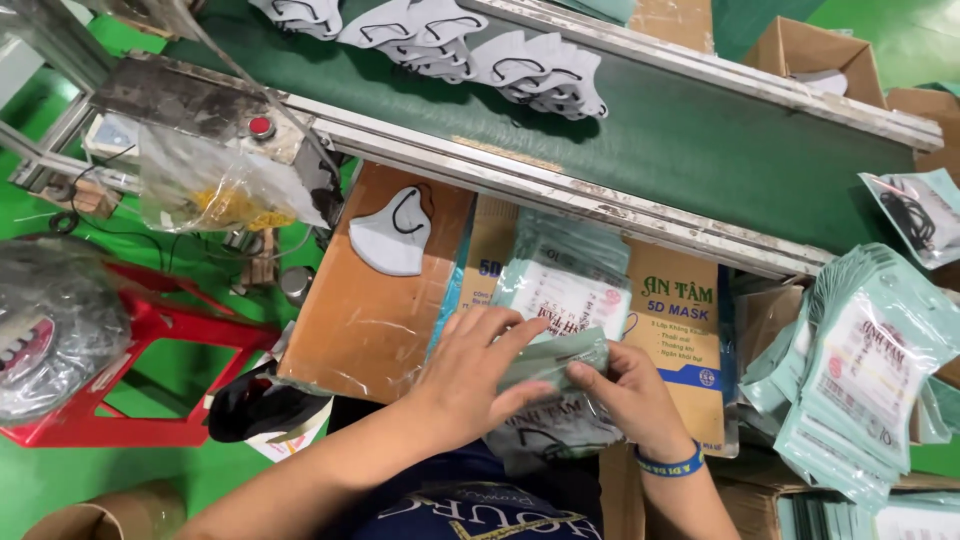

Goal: Manually sort and package face masks into plastic bags in a manufacturing environment.

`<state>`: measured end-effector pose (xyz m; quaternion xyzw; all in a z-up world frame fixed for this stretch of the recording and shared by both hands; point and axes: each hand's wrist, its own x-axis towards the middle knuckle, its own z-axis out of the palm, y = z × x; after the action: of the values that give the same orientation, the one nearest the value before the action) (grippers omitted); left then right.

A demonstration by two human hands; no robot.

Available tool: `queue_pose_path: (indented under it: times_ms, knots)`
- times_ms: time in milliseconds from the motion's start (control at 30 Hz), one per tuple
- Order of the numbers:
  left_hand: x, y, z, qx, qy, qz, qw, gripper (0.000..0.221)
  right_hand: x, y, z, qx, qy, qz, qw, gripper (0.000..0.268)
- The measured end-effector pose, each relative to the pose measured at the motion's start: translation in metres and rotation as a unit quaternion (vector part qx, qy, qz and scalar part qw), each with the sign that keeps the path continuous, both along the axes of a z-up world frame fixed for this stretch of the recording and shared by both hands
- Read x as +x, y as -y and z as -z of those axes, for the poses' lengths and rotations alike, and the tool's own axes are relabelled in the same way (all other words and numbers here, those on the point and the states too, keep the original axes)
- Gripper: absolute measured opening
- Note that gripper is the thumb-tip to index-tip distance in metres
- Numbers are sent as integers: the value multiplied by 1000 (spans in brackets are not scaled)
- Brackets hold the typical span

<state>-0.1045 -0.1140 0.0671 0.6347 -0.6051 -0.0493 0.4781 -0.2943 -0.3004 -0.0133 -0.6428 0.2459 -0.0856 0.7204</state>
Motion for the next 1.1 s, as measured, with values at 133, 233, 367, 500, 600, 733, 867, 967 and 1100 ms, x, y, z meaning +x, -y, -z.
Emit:
queue_pose_path:
  times_ms: [133,233,367,500,600,733,867,967,1100]
  knots:
    - [-2,9,23,50,27,34,998,22,-13,-13,-1,-82,-21,20,996,15]
    - [-1,17,9,153,56,75,984,13,-13,-23,-43,-211,17,60,975,13]
    - [1,36,2,75,1,119,990,26,-25,-13,-71,-244,33,79,966,21]
    - [-6,62,9,53,76,154,984,13,-42,2,-59,-282,29,88,955,24]
    - [-10,87,8,56,97,173,979,17,-68,32,-32,-290,17,162,943,27]
    - [1,177,-25,81,120,147,978,24,-88,73,-52,-234,90,352,902,29]
    - [48,321,-18,26,82,81,993,33,-98,106,-71,-253,317,444,799,25]
    - [125,358,-7,42,150,1,988,54,-138,157,-4,-365,284,426,778,43]
    - [232,361,66,283,380,-66,878,84,-177,183,94,-304,140,358,872,30]
